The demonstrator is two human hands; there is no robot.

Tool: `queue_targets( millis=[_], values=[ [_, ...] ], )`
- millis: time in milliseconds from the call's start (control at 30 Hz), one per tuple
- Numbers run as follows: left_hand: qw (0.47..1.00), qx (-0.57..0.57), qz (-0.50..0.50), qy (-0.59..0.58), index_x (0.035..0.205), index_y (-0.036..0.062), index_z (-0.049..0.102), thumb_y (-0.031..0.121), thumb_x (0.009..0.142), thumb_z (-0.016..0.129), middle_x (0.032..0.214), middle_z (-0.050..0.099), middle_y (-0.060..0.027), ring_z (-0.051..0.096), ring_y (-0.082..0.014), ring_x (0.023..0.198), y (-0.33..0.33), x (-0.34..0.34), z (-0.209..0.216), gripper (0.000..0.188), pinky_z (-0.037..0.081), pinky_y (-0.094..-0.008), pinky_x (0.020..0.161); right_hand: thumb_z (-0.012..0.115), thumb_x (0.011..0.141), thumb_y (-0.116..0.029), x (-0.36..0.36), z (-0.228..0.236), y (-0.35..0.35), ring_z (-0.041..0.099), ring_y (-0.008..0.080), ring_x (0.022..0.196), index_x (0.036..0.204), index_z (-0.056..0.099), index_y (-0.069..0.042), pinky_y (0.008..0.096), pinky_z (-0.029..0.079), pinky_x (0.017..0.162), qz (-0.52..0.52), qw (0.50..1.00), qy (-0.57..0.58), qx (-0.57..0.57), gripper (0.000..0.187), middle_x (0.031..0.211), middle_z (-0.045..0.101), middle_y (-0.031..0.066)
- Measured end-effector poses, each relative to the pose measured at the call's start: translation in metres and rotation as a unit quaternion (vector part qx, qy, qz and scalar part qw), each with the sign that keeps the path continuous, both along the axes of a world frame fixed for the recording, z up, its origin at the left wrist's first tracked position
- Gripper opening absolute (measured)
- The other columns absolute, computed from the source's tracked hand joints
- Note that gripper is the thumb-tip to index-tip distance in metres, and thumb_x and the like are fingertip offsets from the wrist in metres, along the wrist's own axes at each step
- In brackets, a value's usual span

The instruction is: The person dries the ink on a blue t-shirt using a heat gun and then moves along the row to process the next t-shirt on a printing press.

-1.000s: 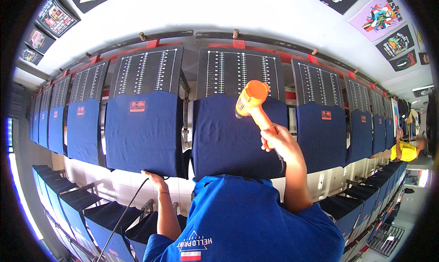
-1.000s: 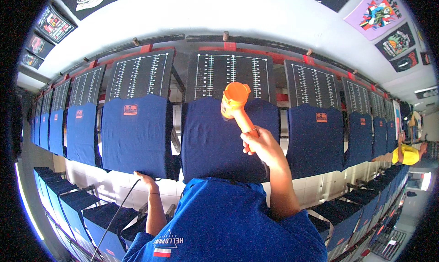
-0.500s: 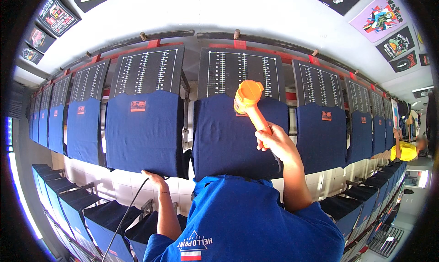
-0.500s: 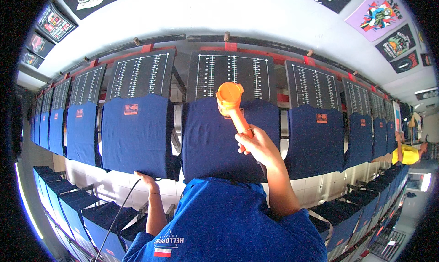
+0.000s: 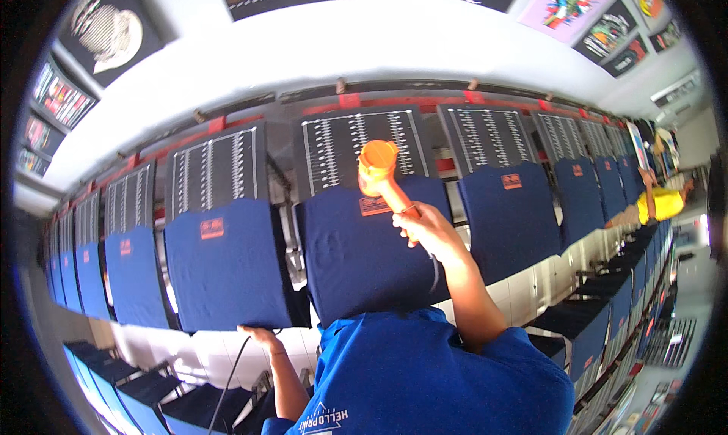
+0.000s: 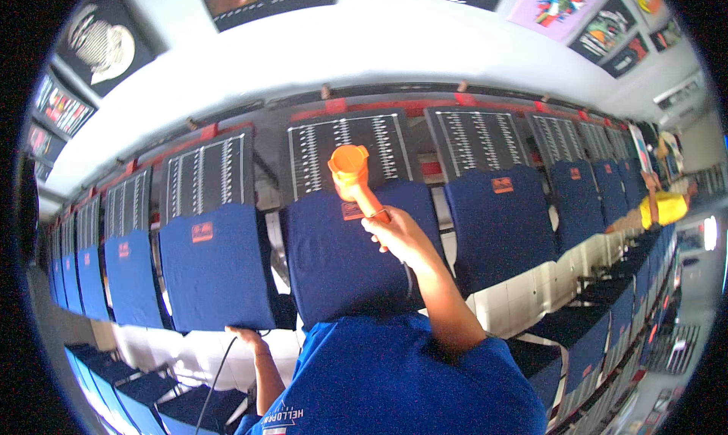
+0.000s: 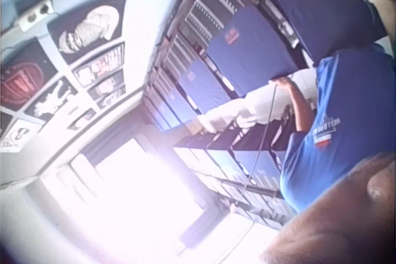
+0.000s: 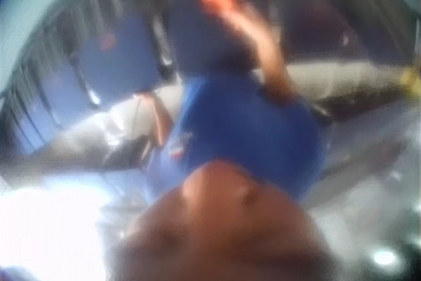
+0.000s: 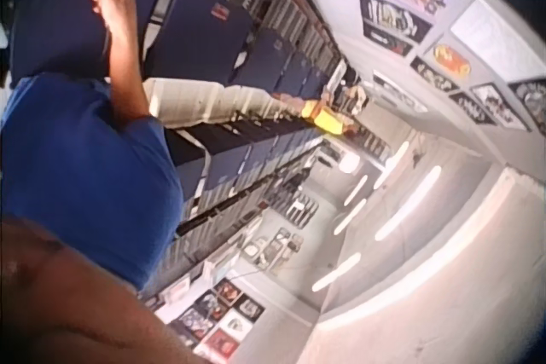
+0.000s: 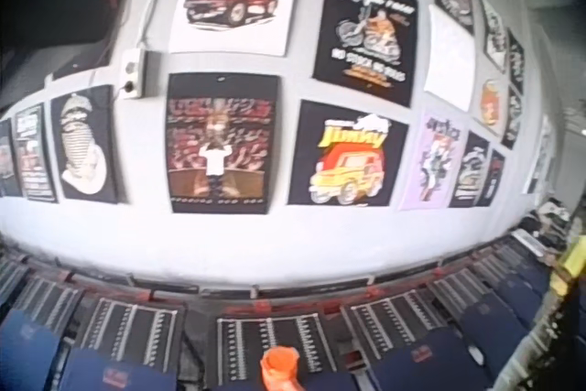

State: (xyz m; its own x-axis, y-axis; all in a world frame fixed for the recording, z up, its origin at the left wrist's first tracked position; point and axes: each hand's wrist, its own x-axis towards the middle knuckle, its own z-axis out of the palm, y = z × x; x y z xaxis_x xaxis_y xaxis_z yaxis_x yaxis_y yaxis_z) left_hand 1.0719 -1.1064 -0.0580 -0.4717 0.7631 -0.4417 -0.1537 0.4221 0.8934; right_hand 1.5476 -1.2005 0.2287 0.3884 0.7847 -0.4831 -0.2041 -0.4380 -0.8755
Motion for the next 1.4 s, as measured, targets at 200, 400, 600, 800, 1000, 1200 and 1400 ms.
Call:
queue_targets(
  millis=[200, 400, 600, 800, 1000, 1200, 1400],
  values=[
    [0.992, -0.024, 0.033, 0.123, 0.145, 0.0020, 0.022, 0.060, 0.095, 0.020, 0.148, 0.028, -0.0191, 0.036, -0.0334, 0.132, -0.003, 0.036, 0.034, 0.077, 0.029, -0.0379, 0.110, 0.063, 0.088, -0.030, 0.006, 0.004, -0.032, 0.054, 0.0072, 0.061, 0.093, 0.056, -0.004, 0.0227, 0.047, 0.051, -0.087, 0.996, 0.015, -0.008, 0.027, 0.074, 0.054, -0.0005],
    [0.968, -0.016, 0.025, 0.250, 0.144, 0.0026, 0.027, 0.043, 0.101, 0.020, 0.144, 0.036, -0.0183, 0.042, -0.0310, 0.128, 0.001, 0.033, 0.009, 0.059, 0.034, -0.0388, 0.108, 0.062, 0.090, -0.027, 0.041, -0.006, -0.115, 0.054, 0.0084, 0.059, 0.095, 0.057, -0.004, 0.0236, 0.046, 0.051, -0.189, 0.969, 0.152, 0.056, 0.024, 0.075, 0.056, 0.0002],
    [0.982, 0.006, 0.084, 0.171, 0.124, -0.0022, 0.050, 0.038, 0.100, 0.025, 0.113, 0.058, -0.0177, 0.063, -0.0226, 0.085, -0.015, -0.007, -0.029, 0.052, 0.052, -0.0292, 0.064, 0.059, 0.090, -0.023, 0.115, -0.019, -0.202, 0.058, 0.0154, 0.076, 0.120, 0.048, -0.005, 0.0275, 0.049, 0.061, -0.139, 0.903, 0.383, 0.136, 0.036, 0.083, 0.054, 0.0025],
    [0.983, -0.068, 0.066, 0.157, 0.079, 0.0043, 0.056, 0.051, 0.097, 0.031, 0.072, 0.054, -0.0048, 0.050, -0.0157, 0.058, -0.173, 0.081, -0.010, 0.056, 0.046, -0.0288, 0.052, 0.066, 0.084, -0.027, 0.231, -0.025, -0.285, 0.054, 0.0157, 0.063, 0.119, 0.047, -0.003, 0.0292, 0.046, 0.056, 0.034, 0.934, 0.329, 0.136, 0.047, 0.072, 0.050, 0.0022],
    [0.996, 0.019, 0.076, -0.051, 0.104, 0.0047, 0.056, 0.039, 0.096, 0.044, 0.083, 0.055, -0.0023, 0.050, -0.0121, 0.057, -0.372, 0.188, 0.005, 0.038, 0.042, -0.0279, 0.041, 0.063, 0.085, -0.032, 0.340, -0.007, -0.352, 0.058, 0.0151, 0.058, 0.114, 0.052, -0.001, 0.0270, 0.046, 0.052, 0.069, 0.959, 0.262, 0.077, 0.045, 0.065, 0.054, 0.0021],
    [0.987, -0.006, -0.104, 0.120, 0.064, 0.0088, 0.044, 0.047, 0.099, 0.034, 0.052, 0.041, -0.0025, 0.041, -0.0124, 0.043, -0.413, 0.357, 0.073, 0.053, 0.037, -0.0269, 0.041, 0.058, 0.090, -0.036, 0.395, -0.003, -0.350, 0.060, 0.0135, 0.057, 0.100, 0.054, -0.004, 0.0246, 0.046, 0.048, -0.044, 0.993, 0.106, 0.028, 0.034, 0.067, 0.057, 0.0025],
    [0.958, -0.034, -0.277, 0.063, 0.063, 0.0076, 0.045, 0.053, 0.098, 0.027, 0.051, 0.044, -0.0043, 0.046, -0.0140, 0.043, -0.431, 0.432, 0.023, 0.060, 0.040, -0.0269, 0.043, 0.058, 0.090, -0.034, 0.414, 0.016, -0.318, 0.061, 0.0126, 0.060, 0.103, 0.053, -0.002, 0.0241, 0.046, 0.050, 0.033, 0.998, 0.042, -0.016, 0.034, 0.070, 0.057, 0.0024]
  ],
)
